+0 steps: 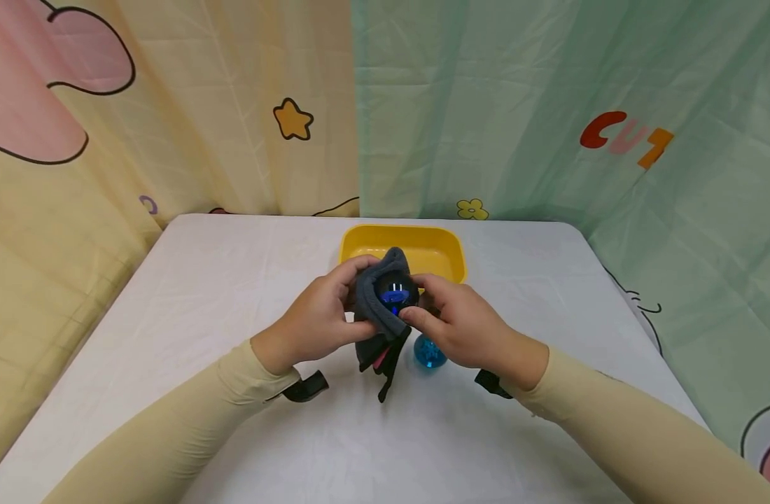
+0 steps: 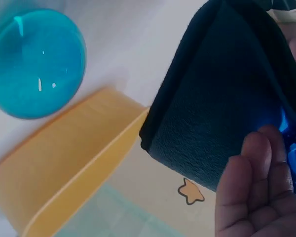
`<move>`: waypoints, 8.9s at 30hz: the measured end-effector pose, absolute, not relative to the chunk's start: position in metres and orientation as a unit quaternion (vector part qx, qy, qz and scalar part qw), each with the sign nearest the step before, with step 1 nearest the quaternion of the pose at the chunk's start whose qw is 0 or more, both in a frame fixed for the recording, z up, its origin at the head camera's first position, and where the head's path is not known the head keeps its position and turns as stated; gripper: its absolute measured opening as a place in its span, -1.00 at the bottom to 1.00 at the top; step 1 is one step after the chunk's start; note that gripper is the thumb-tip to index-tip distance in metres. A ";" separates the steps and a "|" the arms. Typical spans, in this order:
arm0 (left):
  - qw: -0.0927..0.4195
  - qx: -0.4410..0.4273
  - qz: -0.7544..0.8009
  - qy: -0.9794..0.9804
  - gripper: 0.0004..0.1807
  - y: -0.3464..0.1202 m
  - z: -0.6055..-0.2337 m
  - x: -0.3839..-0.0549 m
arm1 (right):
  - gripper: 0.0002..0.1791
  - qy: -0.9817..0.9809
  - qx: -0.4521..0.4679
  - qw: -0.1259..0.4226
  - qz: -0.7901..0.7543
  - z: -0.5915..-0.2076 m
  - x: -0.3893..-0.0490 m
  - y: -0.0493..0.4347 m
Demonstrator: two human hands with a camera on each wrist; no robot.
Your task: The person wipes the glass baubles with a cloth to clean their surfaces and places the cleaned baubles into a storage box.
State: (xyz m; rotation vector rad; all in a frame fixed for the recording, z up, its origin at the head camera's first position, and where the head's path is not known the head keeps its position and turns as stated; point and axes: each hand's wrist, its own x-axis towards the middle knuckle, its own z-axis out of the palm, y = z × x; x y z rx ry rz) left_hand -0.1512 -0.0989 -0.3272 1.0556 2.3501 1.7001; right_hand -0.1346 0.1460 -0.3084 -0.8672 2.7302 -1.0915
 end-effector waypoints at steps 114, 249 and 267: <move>0.026 0.336 0.566 0.752 -0.15 -0.103 -0.325 -0.153 | -0.23 0.908 -0.363 -0.098 -0.184 -0.307 -0.135 0.145; 0.016 0.337 0.570 0.749 -0.19 -0.106 -0.327 -0.149 | -0.17 0.919 -0.330 -0.017 -0.216 -0.308 -0.131 0.140; 0.023 0.330 0.562 0.758 -0.18 -0.105 -0.326 -0.148 | -0.38 0.869 -0.296 0.052 -0.393 -0.311 -0.135 0.140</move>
